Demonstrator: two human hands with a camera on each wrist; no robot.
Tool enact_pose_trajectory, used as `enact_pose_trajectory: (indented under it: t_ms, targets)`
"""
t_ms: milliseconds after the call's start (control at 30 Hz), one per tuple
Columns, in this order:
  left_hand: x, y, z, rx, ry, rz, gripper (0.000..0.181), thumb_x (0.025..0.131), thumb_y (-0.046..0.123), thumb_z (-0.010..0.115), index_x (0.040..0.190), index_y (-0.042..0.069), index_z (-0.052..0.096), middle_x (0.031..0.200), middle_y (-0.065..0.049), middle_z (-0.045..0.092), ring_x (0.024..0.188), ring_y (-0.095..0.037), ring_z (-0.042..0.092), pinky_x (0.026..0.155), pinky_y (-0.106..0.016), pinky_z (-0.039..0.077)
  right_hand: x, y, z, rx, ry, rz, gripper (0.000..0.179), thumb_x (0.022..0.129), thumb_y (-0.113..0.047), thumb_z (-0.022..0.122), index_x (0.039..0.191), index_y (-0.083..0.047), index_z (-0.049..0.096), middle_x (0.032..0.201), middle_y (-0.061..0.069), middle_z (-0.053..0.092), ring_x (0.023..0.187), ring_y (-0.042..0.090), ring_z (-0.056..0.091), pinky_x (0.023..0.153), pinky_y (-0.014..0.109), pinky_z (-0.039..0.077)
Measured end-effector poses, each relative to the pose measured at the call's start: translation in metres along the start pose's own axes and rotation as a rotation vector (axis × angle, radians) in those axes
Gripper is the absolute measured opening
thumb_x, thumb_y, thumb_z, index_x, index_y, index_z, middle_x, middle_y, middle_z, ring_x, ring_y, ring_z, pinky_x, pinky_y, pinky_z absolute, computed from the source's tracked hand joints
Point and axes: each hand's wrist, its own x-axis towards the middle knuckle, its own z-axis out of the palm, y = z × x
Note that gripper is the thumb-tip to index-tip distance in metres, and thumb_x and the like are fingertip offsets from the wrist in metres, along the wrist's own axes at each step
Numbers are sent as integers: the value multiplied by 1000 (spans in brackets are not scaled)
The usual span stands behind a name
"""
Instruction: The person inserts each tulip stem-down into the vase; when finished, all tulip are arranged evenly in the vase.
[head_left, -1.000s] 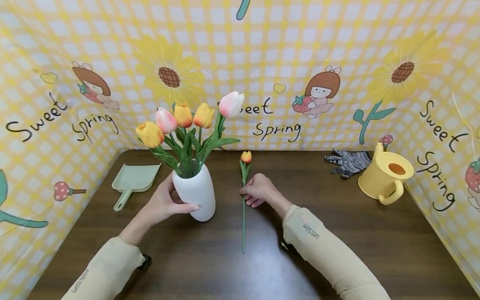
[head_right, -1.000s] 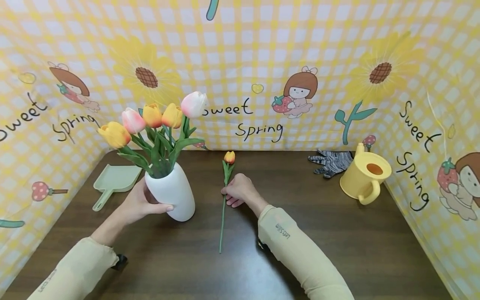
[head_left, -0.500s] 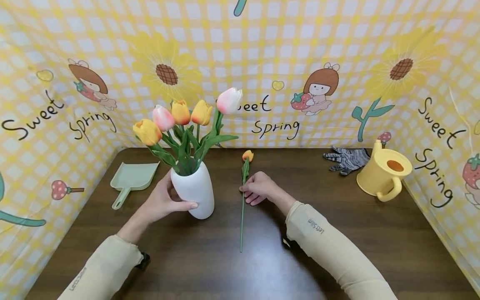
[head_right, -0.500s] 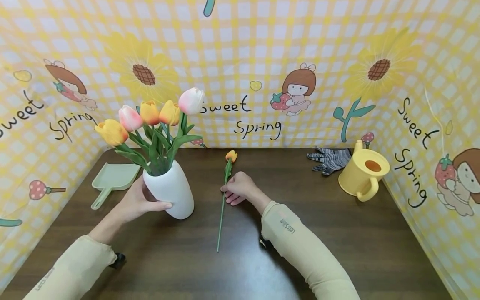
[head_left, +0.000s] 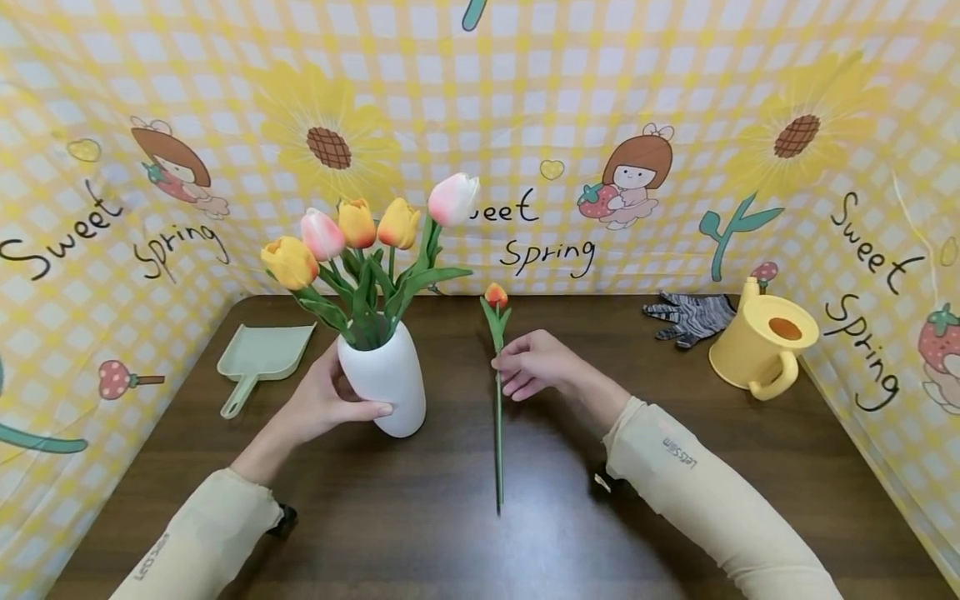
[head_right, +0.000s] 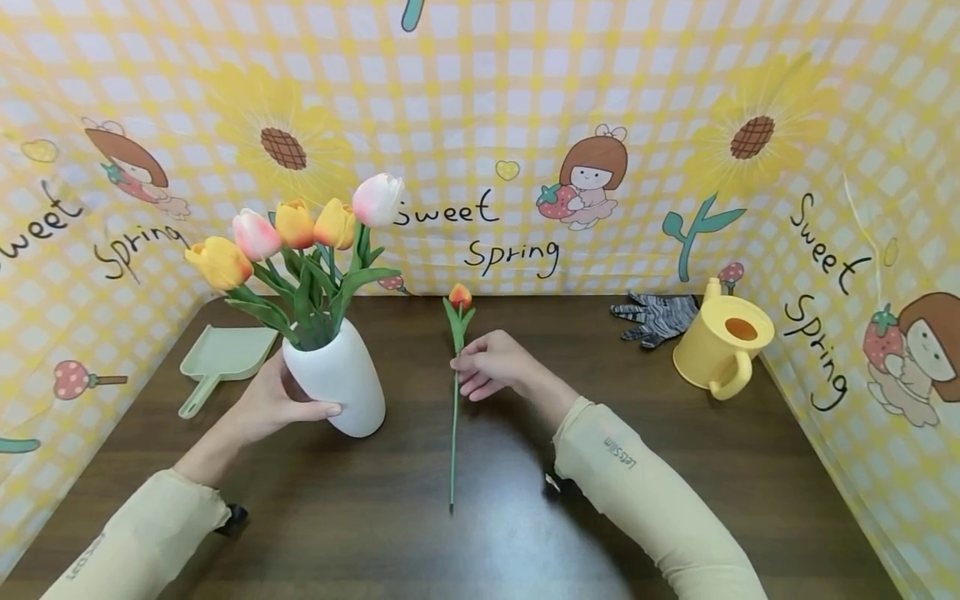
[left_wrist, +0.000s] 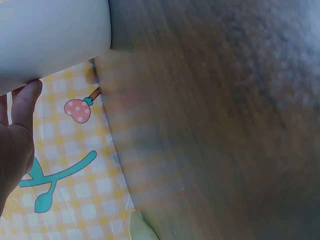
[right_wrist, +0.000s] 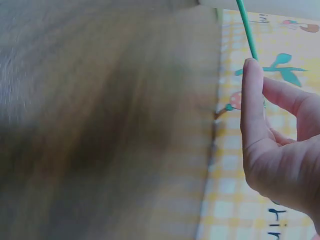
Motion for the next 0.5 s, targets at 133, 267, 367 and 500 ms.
enact_pose_trajectory:
  t_ms: [133, 267, 367, 500]
  targets:
    - [0, 1, 0, -3, -2, 2, 87, 72, -1, 90, 143, 16, 42, 128, -12, 58, 109, -25, 64, 78, -42, 62, -12, -10, -8, 35, -9, -27, 37, 96, -13, 70, 123, 9, 61, 90, 16, 70, 74, 24, 73, 70, 40, 63]
    - [0, 0, 0, 1, -6, 6, 86, 73, 0, 90, 144, 16, 42, 129, -11, 58, 110, -25, 64, 79, -42, 61, -27, -21, -16, 79, -7, -61, 34, 96, -14, 71, 121, 7, 62, 92, 17, 70, 79, 28, 74, 74, 42, 62]
    - [1, 0, 0, 4, -2, 3, 86, 73, 1, 90, 143, 17, 42, 129, -10, 58, 110, -25, 64, 79, -43, 61, -39, -27, -21, 114, -1, -107, 30, 96, -14, 71, 118, 5, 63, 94, 18, 72, 81, 28, 74, 75, 43, 62]
    - [0, -1, 1, -5, -5, 15, 87, 72, -1, 90, 143, 17, 43, 128, -11, 58, 109, -24, 64, 77, -44, 62, -52, -32, -25, 191, 12, -175, 29, 98, -14, 70, 118, 6, 62, 97, 19, 73, 83, 26, 75, 76, 43, 62]
